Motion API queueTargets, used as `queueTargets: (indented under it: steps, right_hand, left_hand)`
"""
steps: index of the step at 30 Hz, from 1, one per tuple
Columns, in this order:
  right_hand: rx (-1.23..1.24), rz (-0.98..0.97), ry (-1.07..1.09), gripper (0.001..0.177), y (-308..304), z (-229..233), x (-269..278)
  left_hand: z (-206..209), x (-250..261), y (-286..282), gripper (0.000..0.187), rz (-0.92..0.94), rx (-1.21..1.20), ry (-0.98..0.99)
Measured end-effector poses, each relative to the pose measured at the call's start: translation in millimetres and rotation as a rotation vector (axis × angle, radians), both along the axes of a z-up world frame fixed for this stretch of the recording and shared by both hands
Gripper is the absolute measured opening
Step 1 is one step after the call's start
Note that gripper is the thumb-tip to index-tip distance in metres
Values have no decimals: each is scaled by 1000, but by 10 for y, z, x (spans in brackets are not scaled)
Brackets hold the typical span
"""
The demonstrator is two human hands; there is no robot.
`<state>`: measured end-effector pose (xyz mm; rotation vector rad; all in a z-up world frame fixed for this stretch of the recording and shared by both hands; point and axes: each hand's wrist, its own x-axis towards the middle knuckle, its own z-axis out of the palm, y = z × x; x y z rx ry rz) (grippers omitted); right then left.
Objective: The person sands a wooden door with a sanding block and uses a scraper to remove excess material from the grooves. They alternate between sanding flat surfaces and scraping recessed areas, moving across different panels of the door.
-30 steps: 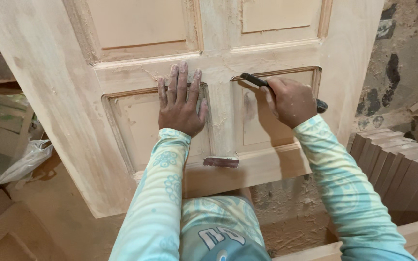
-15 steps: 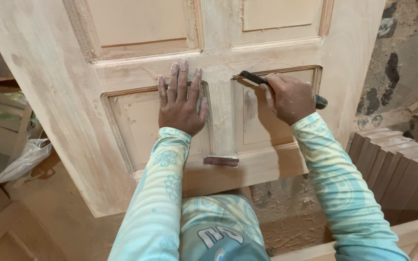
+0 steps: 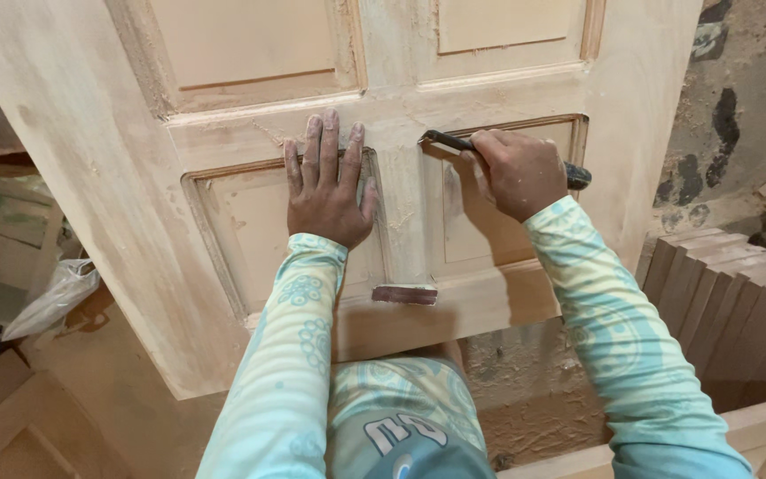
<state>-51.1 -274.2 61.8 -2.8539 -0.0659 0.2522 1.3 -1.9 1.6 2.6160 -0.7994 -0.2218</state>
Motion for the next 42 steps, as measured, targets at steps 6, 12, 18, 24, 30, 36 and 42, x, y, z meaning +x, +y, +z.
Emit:
queueTargets:
  steps: [6, 12, 18, 24, 30, 36, 42]
  right_hand:
    - [-38, 42, -49, 13, 37, 10, -125]
    - [71, -140, 49, 14, 132, -11, -306]
    - [528, -428, -39, 42, 637, -3, -545]
    - [536, -602, -203, 41, 1105, -40, -548]
    - [533, -673, -120, 41, 1131, -32, -471]
    - [546, -585, -227, 41, 1136, -68, -453]
    - [638, -762, -216, 43, 1146, -67, -400]
  left_hand:
    - [-9, -8, -3, 76, 0, -3, 8]
    - [-10, -14, -9, 74, -3, 15, 8]
    - [7, -9, -16, 71, -3, 20, 2]
    - [44, 1, -45, 66, -3, 18, -41]
    - [40, -26, -66, 67, 4, 23, -28]
    - [55, -7, -68, 64, 6, 23, -37]
    - [44, -21, -57, 66, 1, 47, -25]
